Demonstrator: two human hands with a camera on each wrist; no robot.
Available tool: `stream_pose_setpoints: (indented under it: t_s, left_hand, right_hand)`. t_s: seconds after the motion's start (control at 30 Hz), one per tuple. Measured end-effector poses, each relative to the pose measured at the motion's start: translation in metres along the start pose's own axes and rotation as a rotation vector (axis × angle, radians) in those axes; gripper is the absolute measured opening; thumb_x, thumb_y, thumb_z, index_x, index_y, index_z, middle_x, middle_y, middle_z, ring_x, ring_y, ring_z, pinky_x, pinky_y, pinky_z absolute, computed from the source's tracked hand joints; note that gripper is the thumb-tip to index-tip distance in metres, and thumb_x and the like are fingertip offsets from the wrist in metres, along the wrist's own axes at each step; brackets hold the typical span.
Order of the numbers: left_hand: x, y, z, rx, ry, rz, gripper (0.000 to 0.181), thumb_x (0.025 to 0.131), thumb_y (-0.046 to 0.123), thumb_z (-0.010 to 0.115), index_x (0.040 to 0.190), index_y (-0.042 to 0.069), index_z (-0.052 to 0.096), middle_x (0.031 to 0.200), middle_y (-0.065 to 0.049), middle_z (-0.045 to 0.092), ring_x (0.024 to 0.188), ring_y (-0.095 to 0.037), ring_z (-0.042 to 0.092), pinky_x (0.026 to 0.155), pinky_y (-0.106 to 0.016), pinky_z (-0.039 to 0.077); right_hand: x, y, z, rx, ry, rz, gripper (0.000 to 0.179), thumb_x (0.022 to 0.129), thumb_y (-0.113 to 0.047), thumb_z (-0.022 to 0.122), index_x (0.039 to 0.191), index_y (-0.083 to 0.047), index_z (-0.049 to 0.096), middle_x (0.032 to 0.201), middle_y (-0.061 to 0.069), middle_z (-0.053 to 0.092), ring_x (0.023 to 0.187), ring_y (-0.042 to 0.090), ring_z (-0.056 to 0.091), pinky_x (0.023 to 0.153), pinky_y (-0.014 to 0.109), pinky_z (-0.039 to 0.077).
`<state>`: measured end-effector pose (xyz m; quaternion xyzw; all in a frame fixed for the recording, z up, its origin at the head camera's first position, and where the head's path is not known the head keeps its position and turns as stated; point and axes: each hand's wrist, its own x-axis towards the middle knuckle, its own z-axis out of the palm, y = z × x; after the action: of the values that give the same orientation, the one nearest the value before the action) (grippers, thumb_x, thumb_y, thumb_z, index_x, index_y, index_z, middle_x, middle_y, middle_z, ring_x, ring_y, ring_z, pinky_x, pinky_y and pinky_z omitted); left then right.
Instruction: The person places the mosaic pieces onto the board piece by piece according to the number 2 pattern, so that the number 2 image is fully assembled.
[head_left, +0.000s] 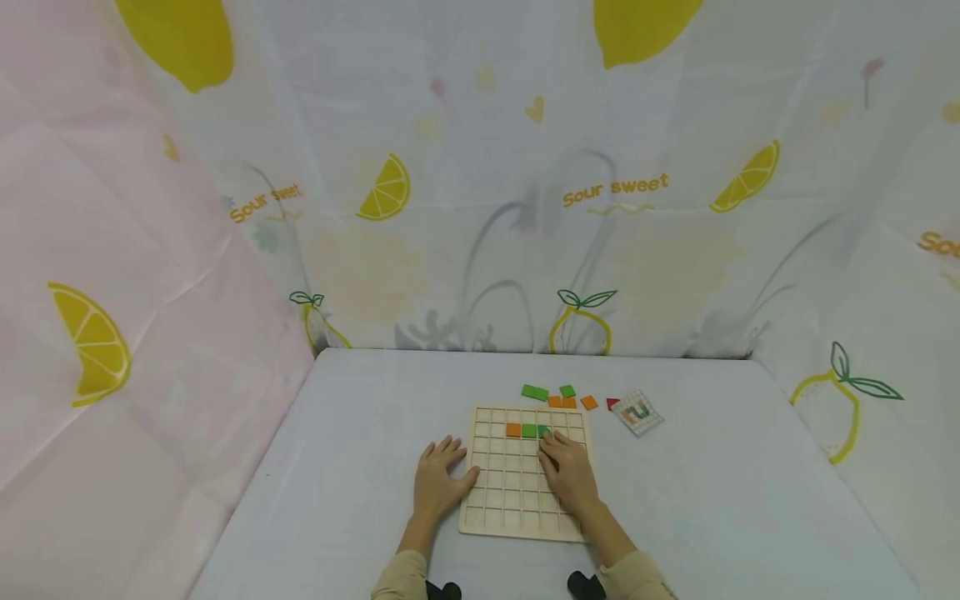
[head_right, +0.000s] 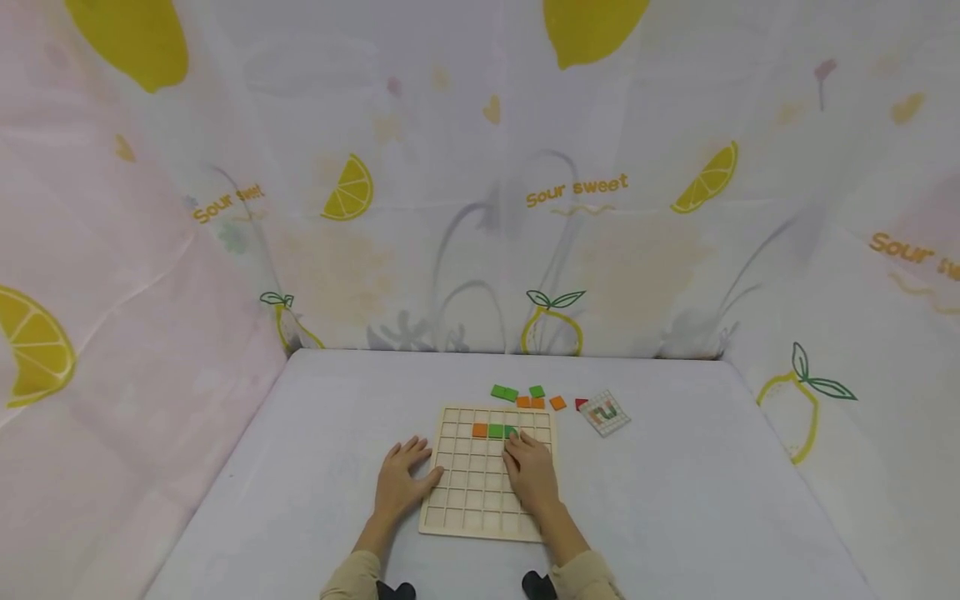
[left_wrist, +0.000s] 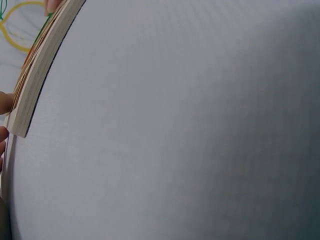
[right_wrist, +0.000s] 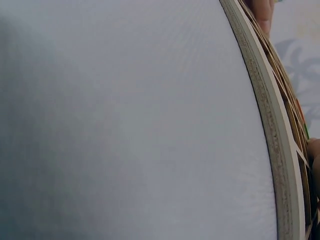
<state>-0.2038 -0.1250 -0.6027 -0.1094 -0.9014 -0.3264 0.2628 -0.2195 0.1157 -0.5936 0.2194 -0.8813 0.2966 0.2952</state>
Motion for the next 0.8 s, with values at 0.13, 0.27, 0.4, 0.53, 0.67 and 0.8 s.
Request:
stream_pose_setpoints:
  t_s: [0.13, 0.27, 0.4, 0.53, 0.67, 0.8]
  left_hand:
    - [0.000, 0.001, -0.001, -0.003, -0.021, -0.021, 0.038, 0.069, 0.028, 0.075, 0.095, 0.000, 0.072, 0.106, -0.015, 0.069, 0.109, -0.034, 0.061, 0.103, -0.050, 0.039]
    - [0.000, 0.000, -0.001, -0.010, -0.029, -0.029, 0.038, 0.069, 0.028, 0.075, 0.096, 0.000, 0.072, 0.106, -0.016, 0.069, 0.109, -0.035, 0.060, 0.103, -0.050, 0.038]
    - [0.001, 0.000, -0.001, -0.005, -0.023, -0.026, 0.038, 0.069, 0.027, 0.075, 0.095, 0.000, 0.072, 0.106, -0.016, 0.069, 0.109, -0.035, 0.060, 0.103, -0.050, 0.039]
    - [0.000, 0.001, -0.001, -0.003, -0.024, -0.025, 0.038, 0.069, 0.028, 0.075, 0.095, 0.000, 0.072, 0.106, -0.016, 0.069, 0.109, -0.035, 0.060, 0.102, -0.051, 0.039]
    - [0.000, 0.000, 0.000, -0.002, -0.026, -0.022, 0.038, 0.069, 0.028, 0.075, 0.095, 0.000, 0.072, 0.106, -0.016, 0.069, 0.108, -0.035, 0.061, 0.102, -0.051, 0.039]
    - [0.000, -0.001, 0.001, -0.002, -0.020, -0.020, 0.038, 0.069, 0.028, 0.075, 0.095, 0.000, 0.072, 0.106, -0.016, 0.069, 0.108, -0.035, 0.061, 0.102, -0.050, 0.039]
  right_hand:
    - [-0.002, -0.001, -0.002, 0.005, -0.010, -0.006, 0.021, 0.074, -0.001, 0.075, 0.094, 0.005, 0.072, 0.099, 0.019, 0.069, 0.099, 0.040, 0.064, 0.085, 0.052, 0.052]
    - [-0.004, 0.002, -0.003, 0.017, -0.033, -0.017, 0.023, 0.074, 0.003, 0.073, 0.096, 0.004, 0.071, 0.103, 0.018, 0.069, 0.102, 0.040, 0.062, 0.087, 0.053, 0.051]
    - [-0.003, 0.004, -0.004, 0.042, -0.061, 0.023, 0.020, 0.077, 0.006, 0.069, 0.096, 0.003, 0.071, 0.109, 0.023, 0.062, 0.103, 0.040, 0.057, 0.085, 0.050, 0.052]
    - [0.002, 0.003, -0.004, 0.039, -0.074, 0.078, 0.016, 0.080, 0.007, 0.065, 0.092, 0.002, 0.073, 0.094, 0.016, 0.055, 0.090, 0.029, 0.051, 0.075, 0.042, 0.051]
    - [0.007, 0.002, -0.007, 0.030, -0.082, 0.099, 0.014, 0.080, 0.008, 0.065, 0.089, 0.003, 0.073, 0.088, 0.010, 0.058, 0.085, 0.025, 0.052, 0.072, 0.038, 0.052]
    - [0.008, 0.000, -0.005, -0.003, -0.061, 0.083, 0.010, 0.077, 0.003, 0.069, 0.086, 0.004, 0.073, 0.089, 0.012, 0.060, 0.085, 0.027, 0.053, 0.072, 0.041, 0.052]
